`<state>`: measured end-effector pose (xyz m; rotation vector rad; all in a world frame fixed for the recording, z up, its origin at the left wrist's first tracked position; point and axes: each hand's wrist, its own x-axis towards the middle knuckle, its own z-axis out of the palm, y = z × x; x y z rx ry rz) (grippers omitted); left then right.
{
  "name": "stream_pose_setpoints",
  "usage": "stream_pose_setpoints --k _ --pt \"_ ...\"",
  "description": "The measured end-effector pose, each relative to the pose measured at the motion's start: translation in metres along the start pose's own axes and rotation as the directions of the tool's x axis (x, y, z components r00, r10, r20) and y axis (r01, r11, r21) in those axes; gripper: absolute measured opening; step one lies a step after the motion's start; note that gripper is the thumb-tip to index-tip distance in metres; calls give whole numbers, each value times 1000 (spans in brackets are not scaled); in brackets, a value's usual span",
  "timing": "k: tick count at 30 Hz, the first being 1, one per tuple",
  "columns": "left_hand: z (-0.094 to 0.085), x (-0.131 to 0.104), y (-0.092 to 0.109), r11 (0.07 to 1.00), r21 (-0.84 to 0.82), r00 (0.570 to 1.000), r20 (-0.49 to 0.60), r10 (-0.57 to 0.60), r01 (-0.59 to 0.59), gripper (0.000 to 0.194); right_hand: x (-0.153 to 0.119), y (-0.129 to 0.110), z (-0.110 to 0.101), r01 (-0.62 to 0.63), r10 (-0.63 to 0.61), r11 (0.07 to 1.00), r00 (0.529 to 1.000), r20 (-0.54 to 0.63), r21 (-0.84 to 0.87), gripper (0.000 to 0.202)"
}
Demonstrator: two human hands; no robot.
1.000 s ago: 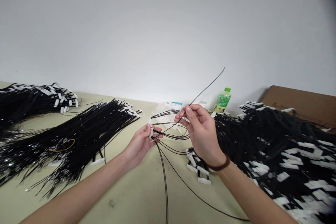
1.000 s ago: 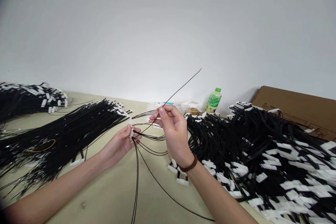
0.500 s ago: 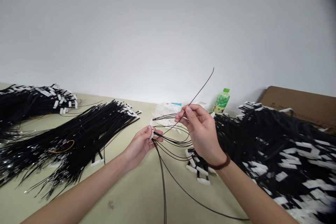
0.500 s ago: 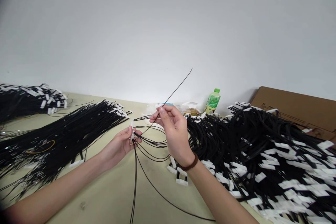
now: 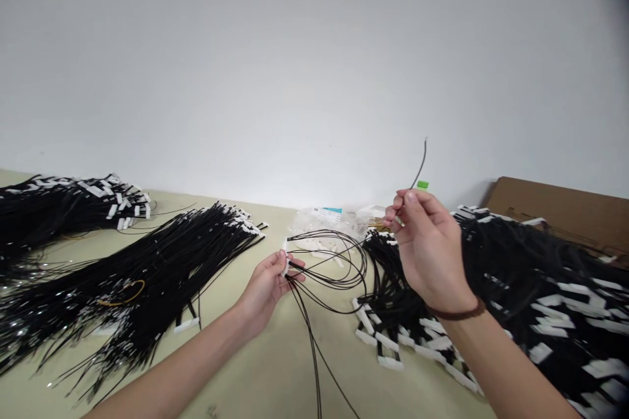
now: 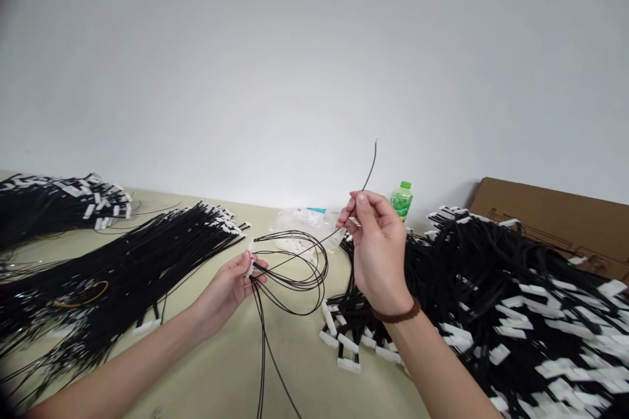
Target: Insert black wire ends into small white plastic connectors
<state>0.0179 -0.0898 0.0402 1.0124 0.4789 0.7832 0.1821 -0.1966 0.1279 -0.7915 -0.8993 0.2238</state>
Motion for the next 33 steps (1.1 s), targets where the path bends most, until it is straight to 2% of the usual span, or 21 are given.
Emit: stream_pose_setpoints --k 3,5,6,7,9,10,11,12,14,17,20,33 --pt "-1 1 -2 1000 -1 1000 -8 -9 9 18 -7 -1 4 103 -106 983 994 -11 -154 15" --pt "-2 3 -4 1000 -14 1000 -10 -12 12 17 -19 1 11 227 -210 918 974 89 -326 13" --pt "-3 3 -5 1000 -22 1000 -5 -12 11 18 -26 2 15 318 -263 855 947 185 -410 12" --pt "-3 4 -6 999 -31 1000 3 -11 11 18 -33 4 19 425 -310 782 900 307 -456 14" --pt "-4 5 -8 999 -50 1000 24 -4 5 19 -44 10 24 634 -368 624 754 544 -457 20" --pt "-4 6 -9 998 -62 999 35 2 0 18 -48 14 26 705 -369 551 686 627 -446 21" --pt "-5 7 -9 997 -73 999 39 8 -5 17 -51 19 26 750 -354 488 637 684 -446 20" --pt "-5 7 -9 997 -82 999 38 12 -9 15 -51 24 26 773 -332 438 614 716 -459 17" --pt "-5 7 -9 997 -82 1000 24 8 -6 13 -50 33 23 782 -299 374 610 734 -498 12" --pt "-4 5 -8 999 -39 1000 20 -10 10 17 -44 42 18 784 -276 337 612 741 -522 16" --pt "-4 3 -7 1000 -13 999 35 -10 10 24 -40 43 15 788 -264 321 607 749 -526 17" --pt "-2 4 -6 999 -45 999 39 15 -14 22 -39 41 12 785 -248 297 613 750 -544 16"
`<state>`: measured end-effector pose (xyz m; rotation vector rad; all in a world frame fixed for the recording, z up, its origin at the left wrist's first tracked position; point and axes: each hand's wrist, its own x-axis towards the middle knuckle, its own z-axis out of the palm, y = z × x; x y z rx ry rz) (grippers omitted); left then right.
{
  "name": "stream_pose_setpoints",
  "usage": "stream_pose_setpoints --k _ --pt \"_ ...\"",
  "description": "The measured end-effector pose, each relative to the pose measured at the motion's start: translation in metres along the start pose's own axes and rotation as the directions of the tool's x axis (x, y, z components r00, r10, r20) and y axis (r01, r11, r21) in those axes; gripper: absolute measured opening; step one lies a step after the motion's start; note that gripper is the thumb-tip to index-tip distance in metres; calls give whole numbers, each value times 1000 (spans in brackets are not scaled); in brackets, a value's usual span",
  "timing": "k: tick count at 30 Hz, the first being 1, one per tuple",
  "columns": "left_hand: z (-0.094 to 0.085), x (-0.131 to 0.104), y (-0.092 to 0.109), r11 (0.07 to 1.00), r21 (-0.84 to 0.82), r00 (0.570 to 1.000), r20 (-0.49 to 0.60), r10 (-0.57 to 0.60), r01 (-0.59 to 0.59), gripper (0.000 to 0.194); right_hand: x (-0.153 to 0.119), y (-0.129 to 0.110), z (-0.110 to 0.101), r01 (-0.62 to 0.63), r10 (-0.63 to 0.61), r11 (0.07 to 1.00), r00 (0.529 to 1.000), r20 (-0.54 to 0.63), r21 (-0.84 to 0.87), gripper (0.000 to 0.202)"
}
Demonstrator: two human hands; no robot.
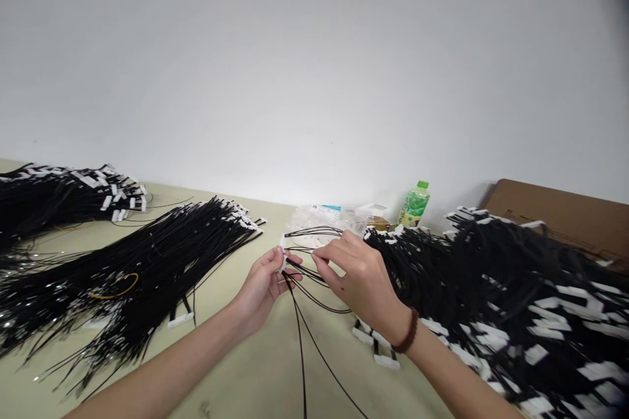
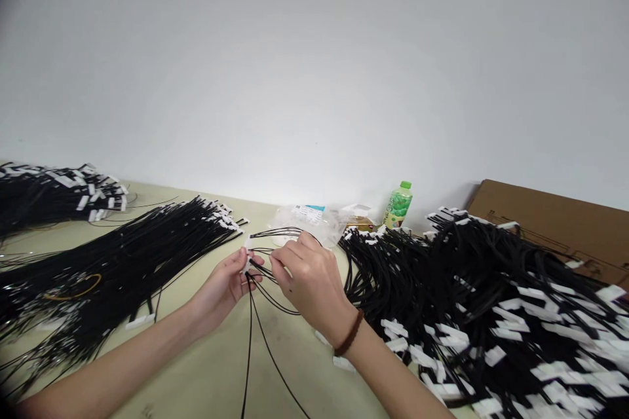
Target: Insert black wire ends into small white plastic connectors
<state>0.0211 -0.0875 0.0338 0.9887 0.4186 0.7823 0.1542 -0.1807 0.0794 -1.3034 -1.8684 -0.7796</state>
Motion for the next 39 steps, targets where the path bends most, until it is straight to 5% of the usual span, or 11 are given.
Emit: stream_pose_setpoints --k 11,23,39 --pt "-1 -2 -2 998 43 999 40 37 -38 24 1 -3 2 -67 67 998 996 54 1 13" --pt "2 -2 -4 997 73 996 83 24 -30 26 -1 -7 8 -19 28 995 995 93 -96 25" --pt "5 -8 -8 988 155 990 142 -10 -12 28 -11 -7 18 -4 12 998 993 115 -67 16"
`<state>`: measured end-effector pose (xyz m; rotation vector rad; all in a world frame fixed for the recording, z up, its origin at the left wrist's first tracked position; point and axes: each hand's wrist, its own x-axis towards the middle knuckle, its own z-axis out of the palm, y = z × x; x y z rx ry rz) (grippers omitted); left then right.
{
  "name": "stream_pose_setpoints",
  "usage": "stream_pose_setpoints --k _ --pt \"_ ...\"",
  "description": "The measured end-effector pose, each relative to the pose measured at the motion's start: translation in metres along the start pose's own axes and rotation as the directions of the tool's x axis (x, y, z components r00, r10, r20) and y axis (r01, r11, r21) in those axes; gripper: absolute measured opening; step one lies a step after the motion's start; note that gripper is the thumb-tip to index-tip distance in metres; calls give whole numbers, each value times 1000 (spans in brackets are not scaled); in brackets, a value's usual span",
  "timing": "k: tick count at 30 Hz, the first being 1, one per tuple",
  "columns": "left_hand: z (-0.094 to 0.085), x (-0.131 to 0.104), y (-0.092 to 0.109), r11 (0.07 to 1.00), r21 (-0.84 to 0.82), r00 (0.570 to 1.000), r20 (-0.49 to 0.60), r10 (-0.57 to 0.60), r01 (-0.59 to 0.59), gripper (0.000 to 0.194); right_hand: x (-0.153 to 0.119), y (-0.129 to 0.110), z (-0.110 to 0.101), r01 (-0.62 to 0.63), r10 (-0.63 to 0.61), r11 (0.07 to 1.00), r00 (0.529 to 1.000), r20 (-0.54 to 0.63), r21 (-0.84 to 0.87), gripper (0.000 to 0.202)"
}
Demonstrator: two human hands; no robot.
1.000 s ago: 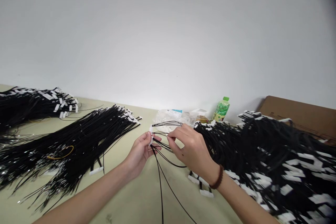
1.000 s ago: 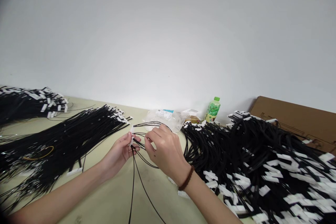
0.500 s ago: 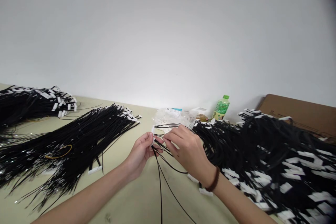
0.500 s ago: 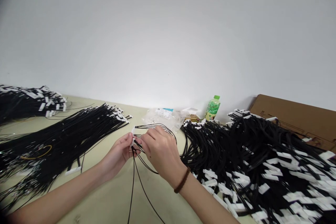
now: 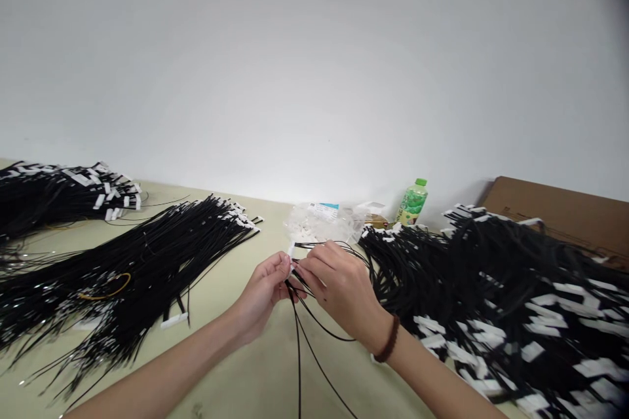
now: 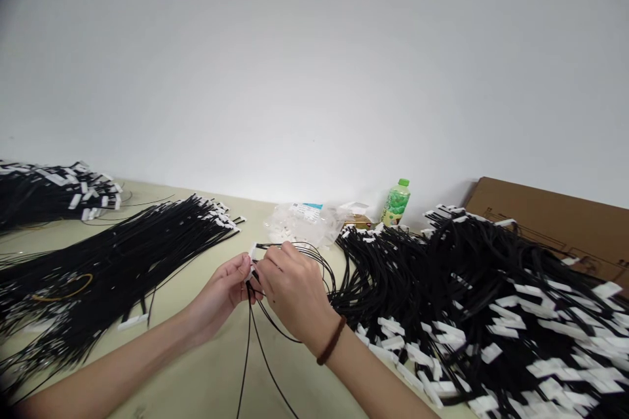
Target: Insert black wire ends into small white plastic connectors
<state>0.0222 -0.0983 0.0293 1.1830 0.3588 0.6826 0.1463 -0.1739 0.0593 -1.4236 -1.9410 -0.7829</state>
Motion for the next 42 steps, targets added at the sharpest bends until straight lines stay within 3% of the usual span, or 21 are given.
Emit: stream_pose_setpoints --k 9,16,30,42 --pt "1 -1 2 1000 -13 1000 17 21 -21 28 2 -2 -3 19 -19 1000 1000 13 1 17" --pt "3 -2 4 999 -29 999 -4 33 -33 27 3 -3 -2 -23 22 1000 999 -43 -12 13" --pt "4 -3 5 998 -54 999 -11 37 -37 28 2 0 -2 45 -52 992 997 58 120 10" --pt "6 -3 1 995 -76 998 -21 57 -59 29 5 2 -4 40 -56 993 988 142 115 12"
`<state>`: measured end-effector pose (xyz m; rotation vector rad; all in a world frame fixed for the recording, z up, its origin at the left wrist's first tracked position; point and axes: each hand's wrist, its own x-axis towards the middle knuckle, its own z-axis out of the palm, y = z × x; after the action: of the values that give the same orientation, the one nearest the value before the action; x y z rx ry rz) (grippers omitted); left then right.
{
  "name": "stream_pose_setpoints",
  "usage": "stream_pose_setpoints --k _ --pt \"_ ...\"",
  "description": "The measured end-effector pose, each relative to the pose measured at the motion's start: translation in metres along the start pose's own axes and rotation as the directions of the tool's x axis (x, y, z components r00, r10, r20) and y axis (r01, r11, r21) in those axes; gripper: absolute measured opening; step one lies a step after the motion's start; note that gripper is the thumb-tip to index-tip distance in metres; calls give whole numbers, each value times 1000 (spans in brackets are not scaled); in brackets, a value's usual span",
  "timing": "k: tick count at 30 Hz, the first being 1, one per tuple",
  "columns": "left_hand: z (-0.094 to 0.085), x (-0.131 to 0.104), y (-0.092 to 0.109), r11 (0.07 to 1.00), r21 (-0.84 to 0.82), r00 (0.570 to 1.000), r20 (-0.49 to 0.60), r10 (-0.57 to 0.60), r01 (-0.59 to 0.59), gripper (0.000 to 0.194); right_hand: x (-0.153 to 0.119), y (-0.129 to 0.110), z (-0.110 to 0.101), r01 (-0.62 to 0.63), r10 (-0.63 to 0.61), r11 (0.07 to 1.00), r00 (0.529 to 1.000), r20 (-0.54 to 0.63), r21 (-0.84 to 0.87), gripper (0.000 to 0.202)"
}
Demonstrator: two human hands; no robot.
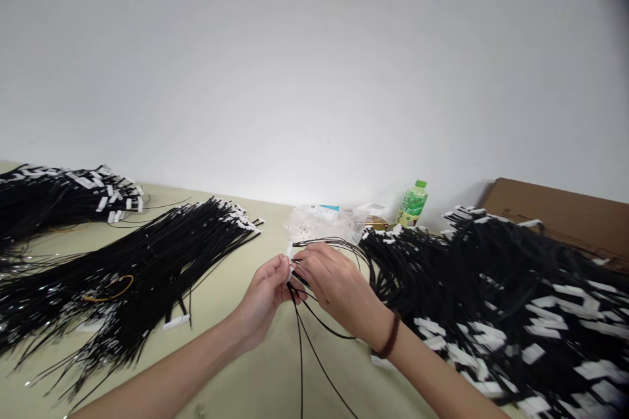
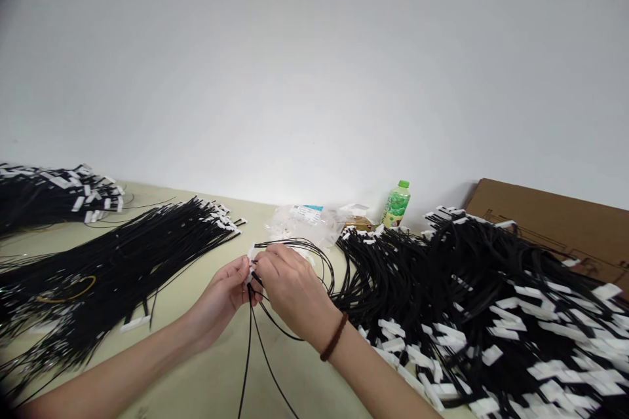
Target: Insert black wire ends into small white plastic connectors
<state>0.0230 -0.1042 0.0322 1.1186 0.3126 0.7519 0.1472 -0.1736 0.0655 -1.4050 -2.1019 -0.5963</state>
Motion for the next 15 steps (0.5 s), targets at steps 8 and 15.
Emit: stream_pose_setpoints --k 8,15 --pt "2 -3 0 1000 -12 1000 -3 5 -5 28 0 0 1 6 -6 1000 1000 10 -8 12" --pt "-2 1 7 997 -61 996 -86 39 -44 28 0 1 -1 67 -66 998 993 -98 10 16"
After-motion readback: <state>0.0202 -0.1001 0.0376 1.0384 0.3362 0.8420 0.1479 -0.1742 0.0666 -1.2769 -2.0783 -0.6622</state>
